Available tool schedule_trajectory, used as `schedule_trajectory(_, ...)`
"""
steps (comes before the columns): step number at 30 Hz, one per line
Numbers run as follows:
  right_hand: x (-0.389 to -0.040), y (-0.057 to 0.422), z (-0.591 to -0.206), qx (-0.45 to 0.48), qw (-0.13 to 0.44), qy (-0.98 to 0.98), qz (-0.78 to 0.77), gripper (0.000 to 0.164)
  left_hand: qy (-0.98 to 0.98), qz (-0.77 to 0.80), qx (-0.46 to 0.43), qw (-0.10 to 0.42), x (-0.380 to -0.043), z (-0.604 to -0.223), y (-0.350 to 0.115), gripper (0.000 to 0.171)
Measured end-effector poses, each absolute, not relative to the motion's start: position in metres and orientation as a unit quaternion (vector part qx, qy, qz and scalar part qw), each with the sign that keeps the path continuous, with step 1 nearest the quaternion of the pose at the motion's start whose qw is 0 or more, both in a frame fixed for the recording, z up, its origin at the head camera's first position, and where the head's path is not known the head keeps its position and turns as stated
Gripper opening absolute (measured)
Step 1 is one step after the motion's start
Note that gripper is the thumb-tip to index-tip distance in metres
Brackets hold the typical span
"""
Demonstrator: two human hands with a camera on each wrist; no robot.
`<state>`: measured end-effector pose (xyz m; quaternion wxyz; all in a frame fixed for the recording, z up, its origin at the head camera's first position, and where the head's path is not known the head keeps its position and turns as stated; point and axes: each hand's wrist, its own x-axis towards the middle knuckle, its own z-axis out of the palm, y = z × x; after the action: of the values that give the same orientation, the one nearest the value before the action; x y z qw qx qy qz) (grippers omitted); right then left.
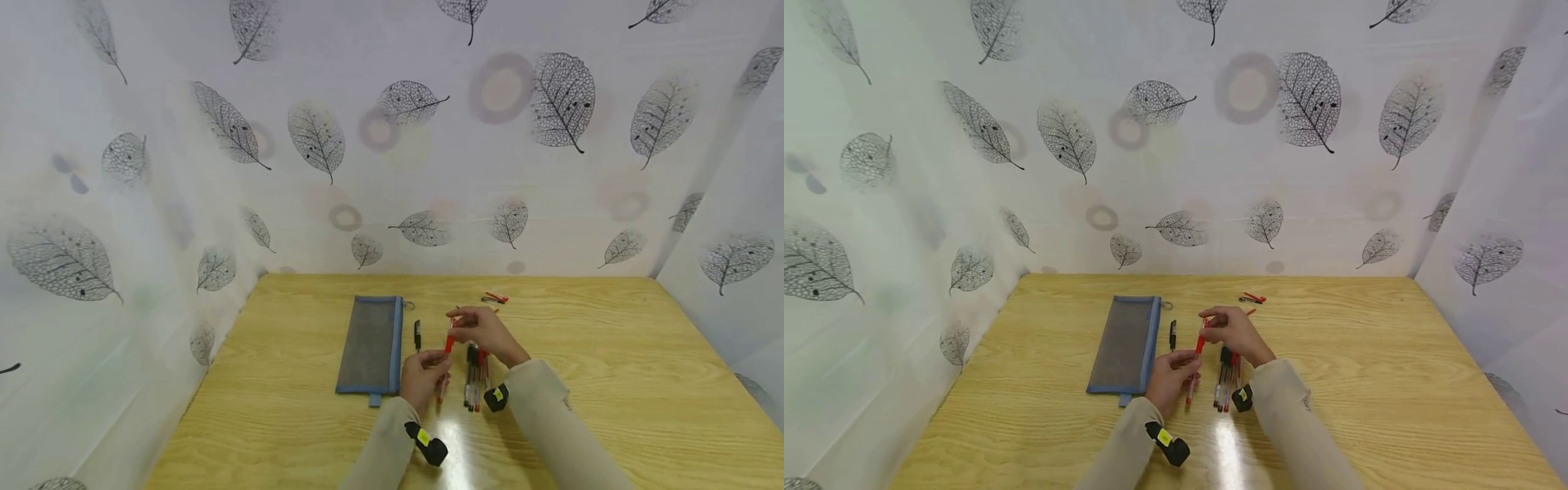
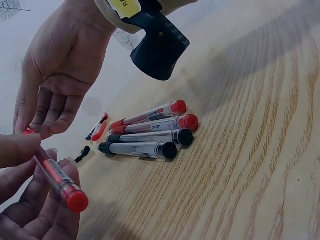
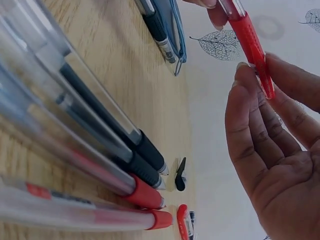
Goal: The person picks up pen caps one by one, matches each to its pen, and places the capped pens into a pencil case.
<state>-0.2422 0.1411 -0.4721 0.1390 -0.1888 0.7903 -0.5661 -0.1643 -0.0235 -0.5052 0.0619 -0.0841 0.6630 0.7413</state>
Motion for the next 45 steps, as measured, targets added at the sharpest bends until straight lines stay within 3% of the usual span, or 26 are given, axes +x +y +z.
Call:
schedule_trajectory(21,-0.278,0.125,-0.486,-0.161,0.235,0.772,-0.569,0.039,0.629,0.770,-0.075,0.074,-0.167,-0.518,-0.031,0.033)
schedule_trajectory(34,-0.288,0.111,-0.492,-0.115,0.240,0.771,-0.578,0.036,0.666,0.741,-0.086,0.019,-0.167,-0.516,-0.031,0.031)
schedule_trajectory(45,-0.288,0.107,-0.499,-0.066,0.228,0.777,-0.583,0.032,0.681,0.725,-0.105,0.012,-0.168,-0.515,-0.031,0.038)
